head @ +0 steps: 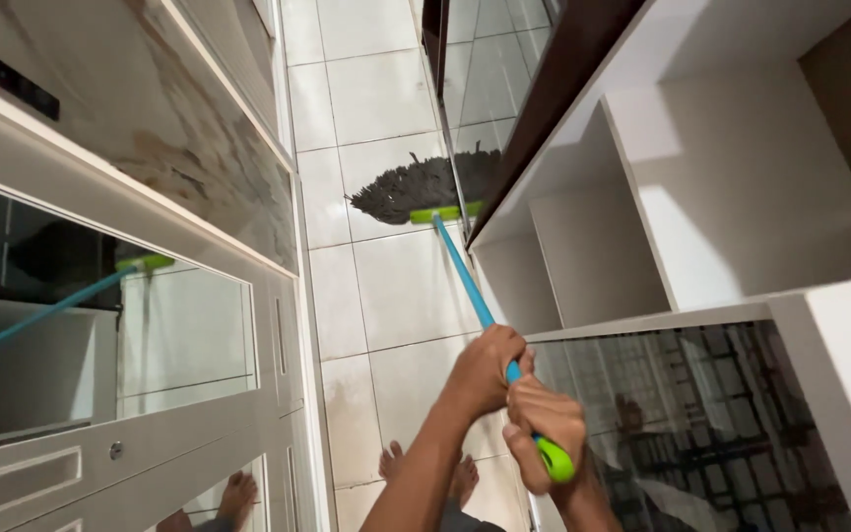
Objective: The person uses a mop to clean the tiled floor in a narrow hallway between cabinets and a wardrobe, moving the mop head back and forth while holding the handle with both hands.
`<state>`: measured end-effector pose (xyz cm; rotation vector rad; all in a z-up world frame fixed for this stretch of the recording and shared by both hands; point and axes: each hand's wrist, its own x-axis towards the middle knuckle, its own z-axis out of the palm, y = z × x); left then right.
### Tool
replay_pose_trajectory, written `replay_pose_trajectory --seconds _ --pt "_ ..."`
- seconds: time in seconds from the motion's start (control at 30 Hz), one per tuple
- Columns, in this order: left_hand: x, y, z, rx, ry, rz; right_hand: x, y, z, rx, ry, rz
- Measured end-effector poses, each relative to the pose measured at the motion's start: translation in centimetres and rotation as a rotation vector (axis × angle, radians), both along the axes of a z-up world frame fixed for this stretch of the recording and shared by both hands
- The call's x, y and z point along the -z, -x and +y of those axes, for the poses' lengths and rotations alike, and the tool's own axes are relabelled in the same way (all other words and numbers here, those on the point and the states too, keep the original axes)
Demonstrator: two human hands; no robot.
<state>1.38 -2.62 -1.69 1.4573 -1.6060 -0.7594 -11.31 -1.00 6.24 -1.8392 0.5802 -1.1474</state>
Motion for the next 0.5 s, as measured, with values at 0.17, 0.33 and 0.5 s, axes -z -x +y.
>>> replay_pose_trajectory --seconds 0.17,0.33,0.5 --pt "2.2 -3.7 -3.2 -0.074 0.012 -0.158 4.0 -3.0 -2.9 0.063 0.122 0.090" --pt "3.2 -9.0 -3.7 0.022 -0.044 -0.232 3.6 -9.1 -3.3 0.064 0.043 0.160" --pt "0.9 -13.6 -3.1 -0.012 0.109 -0.196 -1.9 -13.9 -2.3 0.008 0.055 0.050"
